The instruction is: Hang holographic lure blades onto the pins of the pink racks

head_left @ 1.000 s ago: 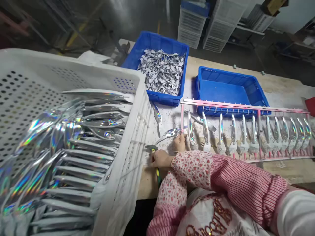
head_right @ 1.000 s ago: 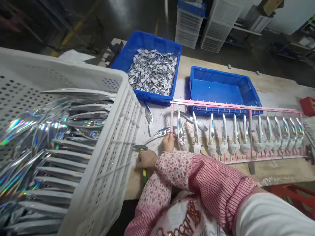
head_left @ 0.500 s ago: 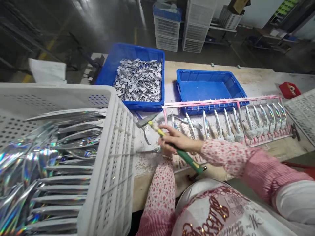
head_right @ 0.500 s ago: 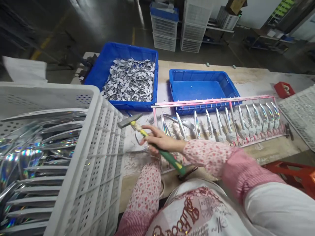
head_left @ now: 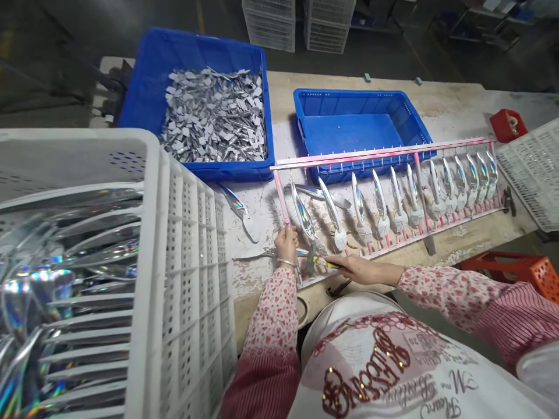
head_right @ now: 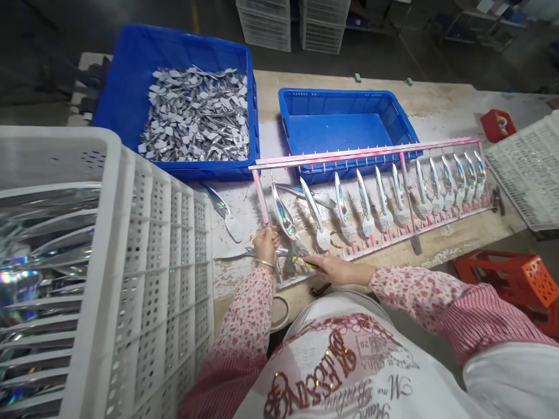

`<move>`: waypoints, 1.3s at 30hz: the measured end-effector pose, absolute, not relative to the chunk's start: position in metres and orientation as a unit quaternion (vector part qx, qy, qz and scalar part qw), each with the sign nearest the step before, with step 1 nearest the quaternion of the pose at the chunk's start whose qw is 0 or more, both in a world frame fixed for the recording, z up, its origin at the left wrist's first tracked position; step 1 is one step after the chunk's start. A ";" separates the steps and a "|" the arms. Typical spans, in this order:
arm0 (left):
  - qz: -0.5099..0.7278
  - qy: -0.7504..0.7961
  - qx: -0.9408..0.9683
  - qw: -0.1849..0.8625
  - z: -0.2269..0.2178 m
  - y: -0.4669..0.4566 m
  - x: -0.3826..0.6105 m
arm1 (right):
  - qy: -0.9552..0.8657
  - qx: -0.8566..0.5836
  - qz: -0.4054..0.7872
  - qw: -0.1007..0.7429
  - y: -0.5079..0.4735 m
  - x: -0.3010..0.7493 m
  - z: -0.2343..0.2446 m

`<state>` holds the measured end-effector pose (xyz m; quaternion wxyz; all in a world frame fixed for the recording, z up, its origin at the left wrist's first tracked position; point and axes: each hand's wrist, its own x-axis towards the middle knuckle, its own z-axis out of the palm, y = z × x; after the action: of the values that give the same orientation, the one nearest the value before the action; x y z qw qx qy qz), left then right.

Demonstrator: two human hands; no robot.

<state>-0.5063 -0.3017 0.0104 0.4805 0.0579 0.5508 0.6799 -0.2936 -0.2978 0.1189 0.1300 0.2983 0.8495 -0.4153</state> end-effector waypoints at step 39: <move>0.673 0.572 0.060 0.465 0.019 -0.291 -0.508 | 0.911 0.136 -0.287 0.262 -0.325 -0.269 0.098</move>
<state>-0.5082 -0.2913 0.0195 0.4652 0.0604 0.5720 0.6729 -0.2687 -0.3247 0.0978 0.2620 0.1363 0.9114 -0.2865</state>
